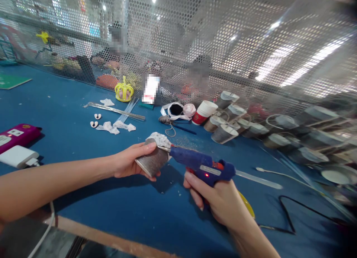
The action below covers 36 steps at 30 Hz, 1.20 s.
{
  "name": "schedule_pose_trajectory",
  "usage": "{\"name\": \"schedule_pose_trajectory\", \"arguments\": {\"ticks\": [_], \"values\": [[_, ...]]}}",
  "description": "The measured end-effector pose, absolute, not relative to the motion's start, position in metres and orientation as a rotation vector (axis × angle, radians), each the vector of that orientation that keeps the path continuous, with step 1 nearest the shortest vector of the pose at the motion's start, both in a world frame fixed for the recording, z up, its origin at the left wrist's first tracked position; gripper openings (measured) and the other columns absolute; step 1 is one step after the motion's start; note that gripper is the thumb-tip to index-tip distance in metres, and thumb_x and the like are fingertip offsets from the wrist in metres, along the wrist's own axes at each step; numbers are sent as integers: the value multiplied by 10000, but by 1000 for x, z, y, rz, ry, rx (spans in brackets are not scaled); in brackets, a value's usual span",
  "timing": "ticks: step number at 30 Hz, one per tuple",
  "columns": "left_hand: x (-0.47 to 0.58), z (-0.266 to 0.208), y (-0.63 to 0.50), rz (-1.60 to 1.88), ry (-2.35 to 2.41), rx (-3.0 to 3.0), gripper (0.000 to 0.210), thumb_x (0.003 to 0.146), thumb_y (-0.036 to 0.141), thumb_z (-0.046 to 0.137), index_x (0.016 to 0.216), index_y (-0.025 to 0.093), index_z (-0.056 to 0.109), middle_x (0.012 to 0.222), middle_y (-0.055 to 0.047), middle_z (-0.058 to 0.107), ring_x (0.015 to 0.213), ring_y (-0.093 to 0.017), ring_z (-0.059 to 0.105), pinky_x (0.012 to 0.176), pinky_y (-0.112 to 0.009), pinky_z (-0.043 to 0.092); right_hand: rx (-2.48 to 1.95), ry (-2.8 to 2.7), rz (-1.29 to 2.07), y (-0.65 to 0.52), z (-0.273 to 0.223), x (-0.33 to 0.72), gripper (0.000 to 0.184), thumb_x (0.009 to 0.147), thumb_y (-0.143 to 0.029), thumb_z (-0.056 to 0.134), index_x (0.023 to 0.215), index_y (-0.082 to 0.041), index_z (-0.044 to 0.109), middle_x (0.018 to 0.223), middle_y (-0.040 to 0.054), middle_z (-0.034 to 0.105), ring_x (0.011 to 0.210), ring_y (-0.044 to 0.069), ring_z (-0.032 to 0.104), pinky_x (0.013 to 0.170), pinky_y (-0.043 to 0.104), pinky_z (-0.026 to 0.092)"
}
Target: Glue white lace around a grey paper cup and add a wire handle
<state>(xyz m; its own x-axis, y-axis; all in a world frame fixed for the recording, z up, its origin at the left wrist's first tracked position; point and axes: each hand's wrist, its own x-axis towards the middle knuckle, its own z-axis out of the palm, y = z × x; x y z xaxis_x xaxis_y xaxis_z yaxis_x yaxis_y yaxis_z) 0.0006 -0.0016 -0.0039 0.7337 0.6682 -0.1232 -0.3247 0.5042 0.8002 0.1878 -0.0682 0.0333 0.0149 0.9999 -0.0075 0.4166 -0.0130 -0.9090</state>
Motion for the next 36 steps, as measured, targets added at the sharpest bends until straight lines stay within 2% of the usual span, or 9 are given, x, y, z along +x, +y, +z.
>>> {"name": "schedule_pose_trajectory", "arguments": {"ticks": [12,19,25,31,36], "values": [[0,-7,0,651,395,869,492,732,529,505,1073,174,508,860,-79,584,628,-158,598,545,-293,486,-1502,-1516,993,-67,32,190,276,714,-374,575,555,-152,535,316,-54,399,303,59,349,349,198,310],[0,-8,0,655,407,870,503,710,530,534,1022,136,520,759,-86,596,617,-171,594,530,-292,483,-1444,-1439,1022,-65,31,192,260,705,-380,587,584,-156,536,333,-54,412,300,58,358,337,191,289],[0,-7,0,659,388,856,498,714,529,532,1070,182,510,841,-79,600,623,-162,598,546,-298,486,-1479,-1500,1008,-67,30,189,278,717,-385,575,572,-149,541,323,-56,400,293,54,337,338,195,297],[0,-9,-1,659,397,880,494,721,524,525,1032,140,521,766,-78,594,616,-164,595,537,-290,487,-1441,-1466,1023,-65,30,192,281,701,-408,587,594,-152,547,331,-54,414,300,60,357,339,196,297],[0,-9,-1,681,400,909,504,710,525,537,1064,168,505,833,-81,588,622,-160,597,536,-289,500,-1476,-1496,1004,-67,32,190,266,700,-380,593,576,-149,546,322,-57,411,294,51,338,341,191,291]]}}
